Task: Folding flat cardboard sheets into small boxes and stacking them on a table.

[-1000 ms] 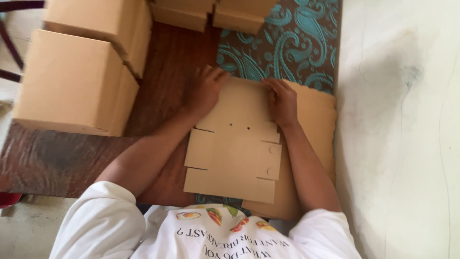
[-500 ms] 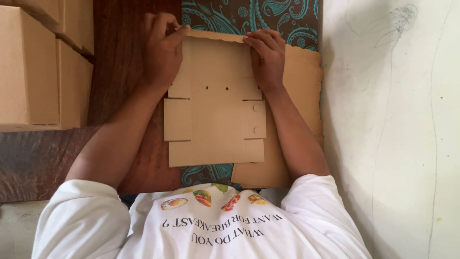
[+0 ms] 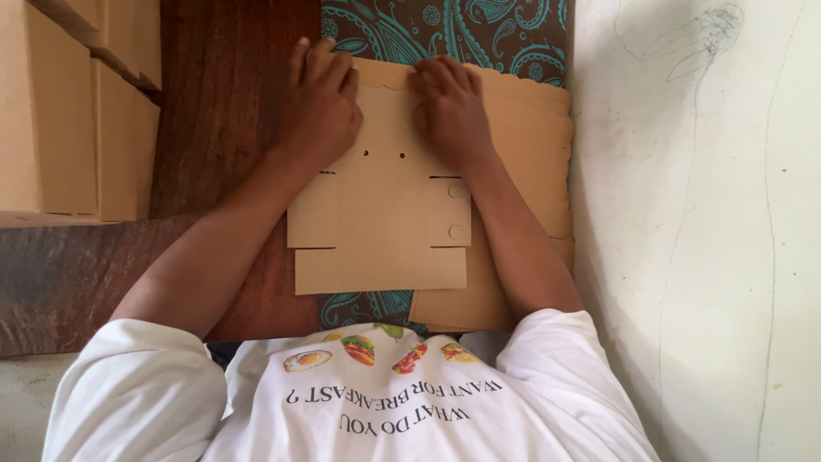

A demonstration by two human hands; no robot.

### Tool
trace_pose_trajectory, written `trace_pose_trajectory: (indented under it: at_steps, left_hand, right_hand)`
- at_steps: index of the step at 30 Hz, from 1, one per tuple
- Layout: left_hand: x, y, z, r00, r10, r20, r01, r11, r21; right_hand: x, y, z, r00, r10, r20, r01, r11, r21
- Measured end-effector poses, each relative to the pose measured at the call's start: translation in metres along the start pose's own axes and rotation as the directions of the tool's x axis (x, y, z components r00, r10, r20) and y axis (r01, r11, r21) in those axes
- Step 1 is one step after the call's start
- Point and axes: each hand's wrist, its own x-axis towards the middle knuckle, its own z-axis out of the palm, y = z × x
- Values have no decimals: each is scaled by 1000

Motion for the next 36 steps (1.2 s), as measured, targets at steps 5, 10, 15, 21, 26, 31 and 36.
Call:
trace_pose_trajectory:
  at_steps: [5, 10, 15, 21, 26, 31, 36]
  left_hand:
    - [7, 12, 5, 964, 76, 256, -7, 966, -258]
    - [7, 13, 1, 937, 113, 329, -43, 976, -215]
    - [5, -2, -21, 879, -2, 477, 119, 969, -216]
    - [-17, -27, -34, 908, -53, 414, 154, 965, -213]
    - [-14, -18, -48, 925, -57, 376, 146, 966, -215]
    - [-27, 61, -66, 844, -106, 527, 360, 838, -409]
    - [-54, 95, -39, 827, 182, 531, -36, 961, -273]
  right_hand:
    - [11, -27, -1, 960, 22, 278, -61, 990, 130]
    - [10, -35, -8, 934, 29, 357, -51, 997, 53]
    - [7, -31, -19, 874, 203, 441, -190, 979, -74]
    - [-12, -12, -25, 872, 263, 414, -236, 965, -114]
    - [-13, -13, -23, 892, 266, 365, -249, 964, -93]
    - [7, 2, -14, 974, 141, 177, -135, 990, -46]
    - [43, 24, 12, 995, -60, -85, 58, 998, -26]
